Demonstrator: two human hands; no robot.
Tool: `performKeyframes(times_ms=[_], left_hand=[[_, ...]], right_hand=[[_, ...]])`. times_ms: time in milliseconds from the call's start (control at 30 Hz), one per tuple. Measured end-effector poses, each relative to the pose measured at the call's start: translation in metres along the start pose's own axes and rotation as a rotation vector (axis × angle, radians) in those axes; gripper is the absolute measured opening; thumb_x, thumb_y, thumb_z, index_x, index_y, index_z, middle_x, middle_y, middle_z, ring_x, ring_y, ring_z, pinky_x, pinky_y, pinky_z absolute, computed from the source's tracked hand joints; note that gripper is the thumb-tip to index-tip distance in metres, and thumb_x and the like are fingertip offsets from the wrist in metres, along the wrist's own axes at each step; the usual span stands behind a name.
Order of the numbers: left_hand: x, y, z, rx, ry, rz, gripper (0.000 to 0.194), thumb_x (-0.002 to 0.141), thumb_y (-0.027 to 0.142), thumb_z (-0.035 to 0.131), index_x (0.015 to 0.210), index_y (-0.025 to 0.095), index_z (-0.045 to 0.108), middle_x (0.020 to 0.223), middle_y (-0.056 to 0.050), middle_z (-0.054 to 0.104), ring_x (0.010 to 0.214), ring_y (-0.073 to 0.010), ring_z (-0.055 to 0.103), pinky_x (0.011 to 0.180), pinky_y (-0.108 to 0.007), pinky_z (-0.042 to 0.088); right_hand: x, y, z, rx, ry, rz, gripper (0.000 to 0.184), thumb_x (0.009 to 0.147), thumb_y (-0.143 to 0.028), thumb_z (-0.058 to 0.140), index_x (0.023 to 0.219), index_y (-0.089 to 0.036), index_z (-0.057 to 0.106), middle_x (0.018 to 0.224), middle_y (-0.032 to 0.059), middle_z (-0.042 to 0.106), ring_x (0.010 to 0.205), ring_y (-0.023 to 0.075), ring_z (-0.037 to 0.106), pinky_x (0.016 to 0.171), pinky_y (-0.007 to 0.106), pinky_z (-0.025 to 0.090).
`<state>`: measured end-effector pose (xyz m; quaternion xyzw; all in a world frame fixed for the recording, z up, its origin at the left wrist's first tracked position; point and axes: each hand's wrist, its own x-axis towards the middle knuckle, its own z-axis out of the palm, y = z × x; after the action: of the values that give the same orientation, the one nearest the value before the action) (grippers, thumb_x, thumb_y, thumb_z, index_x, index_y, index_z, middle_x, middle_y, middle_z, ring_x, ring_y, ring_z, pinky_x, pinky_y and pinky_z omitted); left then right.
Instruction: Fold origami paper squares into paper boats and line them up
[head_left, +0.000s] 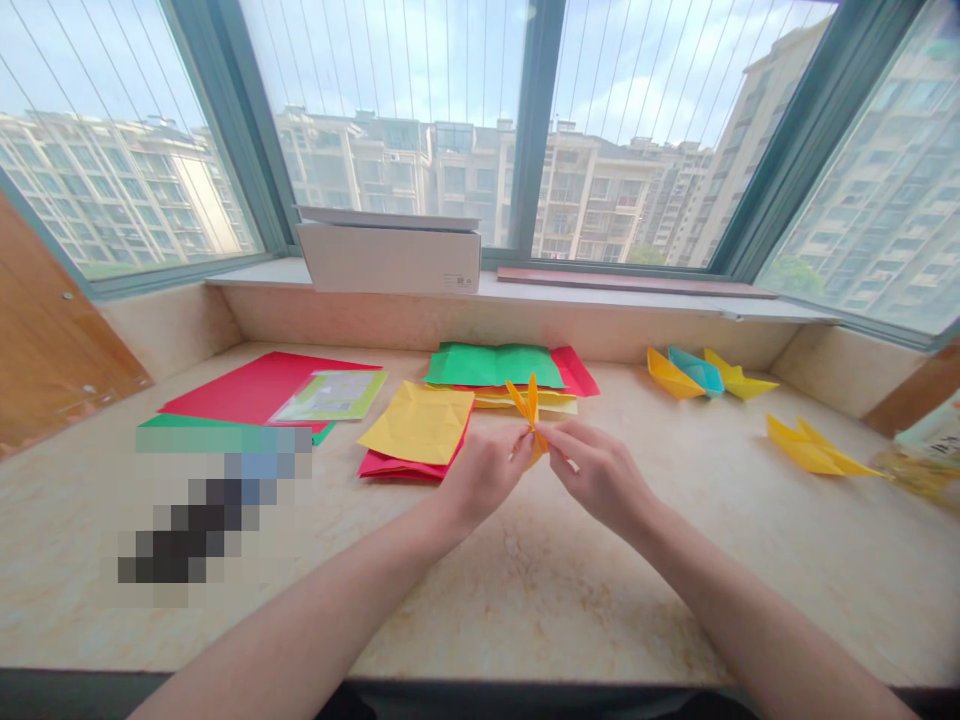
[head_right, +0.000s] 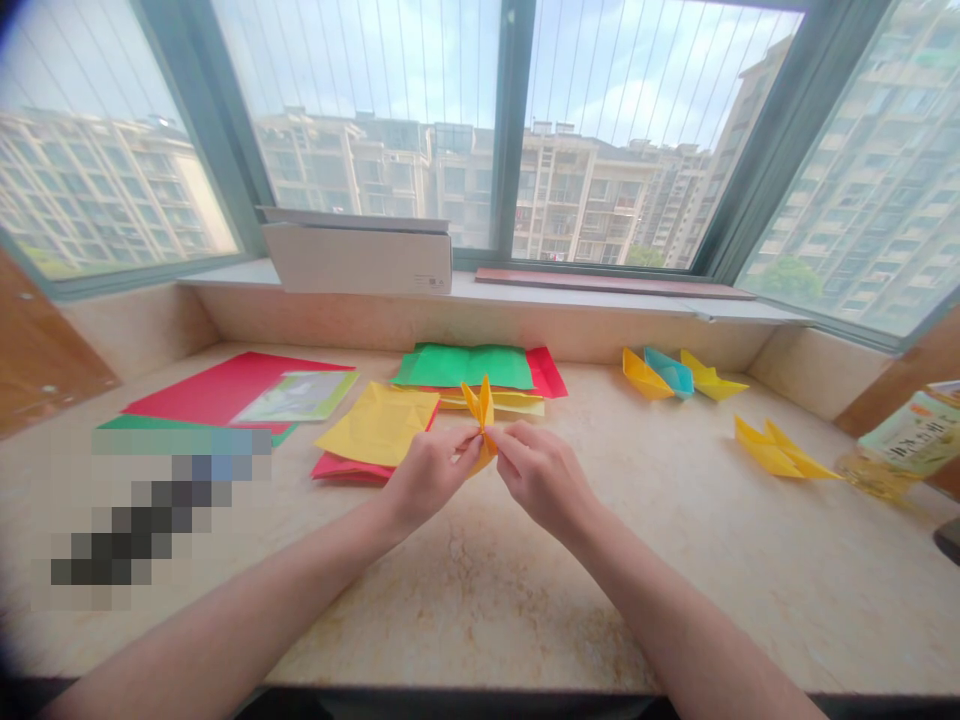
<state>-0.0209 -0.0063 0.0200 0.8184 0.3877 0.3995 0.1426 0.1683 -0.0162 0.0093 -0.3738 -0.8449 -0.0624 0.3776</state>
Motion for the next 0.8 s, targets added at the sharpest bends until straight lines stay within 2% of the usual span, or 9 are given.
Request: performKeyframes(times_ms=[100, 233, 467, 633, 800], left_hand=[[-0.0005, -0.0002, 0.0009, 0.065, 0.013, 0.002, 0.029, 0.097, 0.025, 0.046, 0.079, 0.015, 0.067, 0.072, -0.004, 0.07, 0.064, -0.0148, 0.063, 0.061, -0.023, 0.042], [-0.0008, -0.0008, 0.0011, 0.085, 0.028, -0.014, 0.027, 0.096, 0.023, 0.047, 0.085, 0.015, 0.07, 0.076, -0.005, 0.072, 0.068, -0.016, 0.065, 0.064, -0.024, 0.043], [-0.0007, -0.0006, 0.0013, -0.07, 0.124, -0.124, 0.025, 0.093, 0.026, 0.053, 0.086, 0.016, 0.075, 0.074, -0.003, 0.074, 0.066, -0.0146, 0.066, 0.062, -0.022, 0.046], [-0.0013, -0.0011, 0.0041, -0.238, 0.157, -0.16, 0.025, 0.091, 0.027, 0.054, 0.088, 0.016, 0.076, 0.079, -0.003, 0.076, 0.07, -0.015, 0.069, 0.065, -0.021, 0.05], [-0.0013, 0.0011, 0.0045, -0.278, 0.145, -0.16, 0.029, 0.093, 0.027, 0.051, 0.083, 0.013, 0.075, 0.075, -0.004, 0.075, 0.068, -0.0158, 0.069, 0.062, -0.021, 0.051]], right_hand=[[0.0001, 0.0004, -0.0005, -0.019, -0.019, -0.031, 0.038, 0.093, -0.01, 0.05, 0.126, -0.022, 0.065, 0.1, 0.0092, 0.071, 0.086, 0.0229, 0.068, 0.076, 0.037, 0.056], [0.0004, 0.0003, 0.0008, 0.007, -0.013, -0.056, 0.04, 0.093, -0.01, 0.05, 0.129, -0.022, 0.063, 0.1, 0.0091, 0.071, 0.086, 0.0222, 0.067, 0.076, 0.036, 0.056], [0.0017, -0.0035, 0.0053, 0.122, 0.047, -0.081, 0.046, 0.094, -0.011, 0.052, 0.136, -0.029, 0.056, 0.104, 0.0073, 0.07, 0.09, 0.021, 0.066, 0.079, 0.037, 0.056], [0.0005, -0.0062, 0.0064, 0.292, 0.062, -0.024, 0.042, 0.094, -0.014, 0.053, 0.134, -0.028, 0.06, 0.107, 0.0079, 0.067, 0.094, 0.0201, 0.064, 0.082, 0.037, 0.055], [-0.0003, -0.0068, 0.0024, 0.453, 0.021, 0.078, 0.035, 0.096, -0.021, 0.052, 0.129, -0.026, 0.065, 0.108, 0.0088, 0.066, 0.098, 0.021, 0.064, 0.085, 0.038, 0.055]])
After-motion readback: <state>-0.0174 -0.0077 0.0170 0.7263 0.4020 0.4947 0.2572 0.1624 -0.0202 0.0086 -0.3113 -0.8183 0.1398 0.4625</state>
